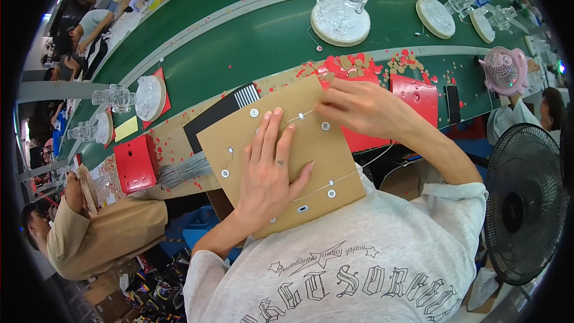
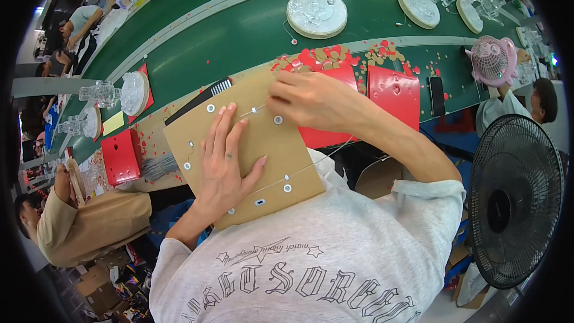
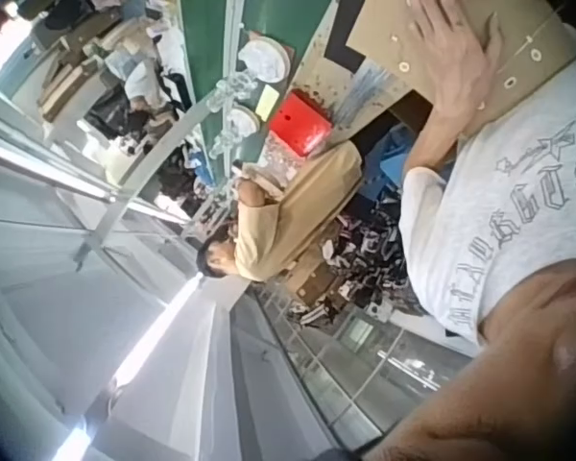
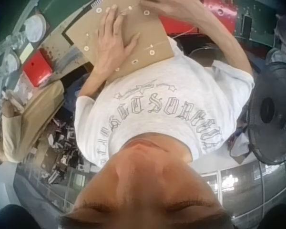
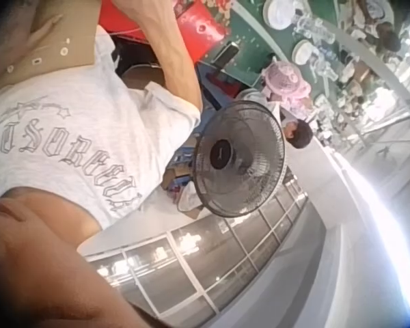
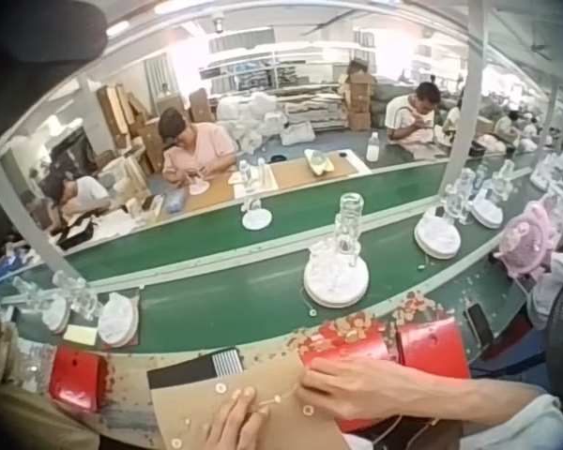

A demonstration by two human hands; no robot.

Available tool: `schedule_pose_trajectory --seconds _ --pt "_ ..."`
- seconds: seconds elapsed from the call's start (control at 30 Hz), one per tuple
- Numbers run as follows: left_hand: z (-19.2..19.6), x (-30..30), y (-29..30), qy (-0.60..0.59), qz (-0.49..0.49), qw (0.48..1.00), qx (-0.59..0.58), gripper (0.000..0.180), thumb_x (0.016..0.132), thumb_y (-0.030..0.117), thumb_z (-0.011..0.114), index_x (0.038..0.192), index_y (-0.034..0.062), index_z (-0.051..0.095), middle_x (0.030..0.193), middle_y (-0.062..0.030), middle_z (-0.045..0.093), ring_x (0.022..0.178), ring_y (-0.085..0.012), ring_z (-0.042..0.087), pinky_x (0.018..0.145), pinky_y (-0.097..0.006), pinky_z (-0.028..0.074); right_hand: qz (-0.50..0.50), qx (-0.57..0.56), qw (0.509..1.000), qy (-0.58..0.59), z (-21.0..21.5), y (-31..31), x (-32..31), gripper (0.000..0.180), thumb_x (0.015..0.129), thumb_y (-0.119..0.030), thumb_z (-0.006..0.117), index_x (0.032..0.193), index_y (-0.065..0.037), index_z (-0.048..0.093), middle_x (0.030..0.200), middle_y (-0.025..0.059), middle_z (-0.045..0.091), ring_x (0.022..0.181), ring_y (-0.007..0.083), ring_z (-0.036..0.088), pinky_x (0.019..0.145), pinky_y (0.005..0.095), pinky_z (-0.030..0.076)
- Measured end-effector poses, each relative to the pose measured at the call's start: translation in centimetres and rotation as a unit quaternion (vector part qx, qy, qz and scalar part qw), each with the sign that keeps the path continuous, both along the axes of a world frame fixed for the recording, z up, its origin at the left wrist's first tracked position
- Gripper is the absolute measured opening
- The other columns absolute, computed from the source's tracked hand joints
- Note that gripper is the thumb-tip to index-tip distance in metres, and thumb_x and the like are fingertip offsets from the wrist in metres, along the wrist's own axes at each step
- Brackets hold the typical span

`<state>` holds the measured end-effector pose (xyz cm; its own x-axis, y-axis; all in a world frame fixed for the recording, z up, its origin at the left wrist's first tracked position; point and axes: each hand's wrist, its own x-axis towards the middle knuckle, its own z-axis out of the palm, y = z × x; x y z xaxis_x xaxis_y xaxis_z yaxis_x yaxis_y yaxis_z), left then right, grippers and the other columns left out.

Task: Manually assemble small circular components onto a lighting fixture base using a cardboard template on a factory assembly line.

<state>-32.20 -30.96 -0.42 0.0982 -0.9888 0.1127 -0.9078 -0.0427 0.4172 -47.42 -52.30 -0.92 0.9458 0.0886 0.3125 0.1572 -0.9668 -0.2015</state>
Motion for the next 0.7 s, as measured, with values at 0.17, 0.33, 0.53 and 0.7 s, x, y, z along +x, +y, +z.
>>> schedule_pose_trajectory --seconds 0.17,0.33,0.53,0.7 --pt "0.9 -0.4 -0.8 0.079 0.021 0.996 -0.045 0.086 0.081 0.02 0.079 0.15 -0.0042 0.033 0.151 -0.0258 0.038 0.139 -0.042 0.04 0.104 -0.046 0.04 0.013 -0.063 0.998 -0.026 -0.1 1.5 0.5 0.027 0.071 -0.01 0.068 0.096 0.0 0.067 0.098 0.0079 0.061 0.091 0.0224 0.065 0.072 0.0314 0.058" --pt "1.5 2.3 -3.7 -0.019 0.013 1.0 -0.003 0.031 0.081 0.006 0.074 0.105 -0.0041 0.056 0.107 -0.0181 0.052 0.099 -0.0364 0.052 0.086 -0.045 0.046 0.021 -0.088 0.991 -0.096 -0.4 2.1 0.4 0.025 0.07 -0.012 0.067 0.092 0.0 0.068 0.094 0.0058 0.059 0.091 0.0174 0.06 0.073 0.0279 0.053" --pt "0.7 3.5 -4.6 0.045 -0.037 0.997 -0.054 0.017 0.08 0.001 0.071 0.086 -0.0013 0.055 0.102 -0.0152 0.054 0.098 -0.0343 0.053 0.082 -0.043 0.045 -0.005 -0.044 0.997 -0.056 -0.8 4.4 -1.2 0.031 0.081 -0.019 0.078 0.102 0.004 0.072 0.103 0.01 0.068 0.099 0.0226 0.067 0.079 0.033 0.059" --pt "0.8 6.6 -1.6 0.049 -0.011 0.994 -0.095 0.018 0.076 0.001 0.073 0.083 0.0013 0.056 0.126 -0.0145 0.06 0.129 -0.0371 0.051 0.102 -0.05 0.036 -0.029 -0.006 0.997 -0.069 -1.1 3.7 -2.1 0.032 0.081 -0.022 0.08 0.101 0.002 0.072 0.102 0.0087 0.068 0.096 0.02 0.068 0.073 0.031 0.06"
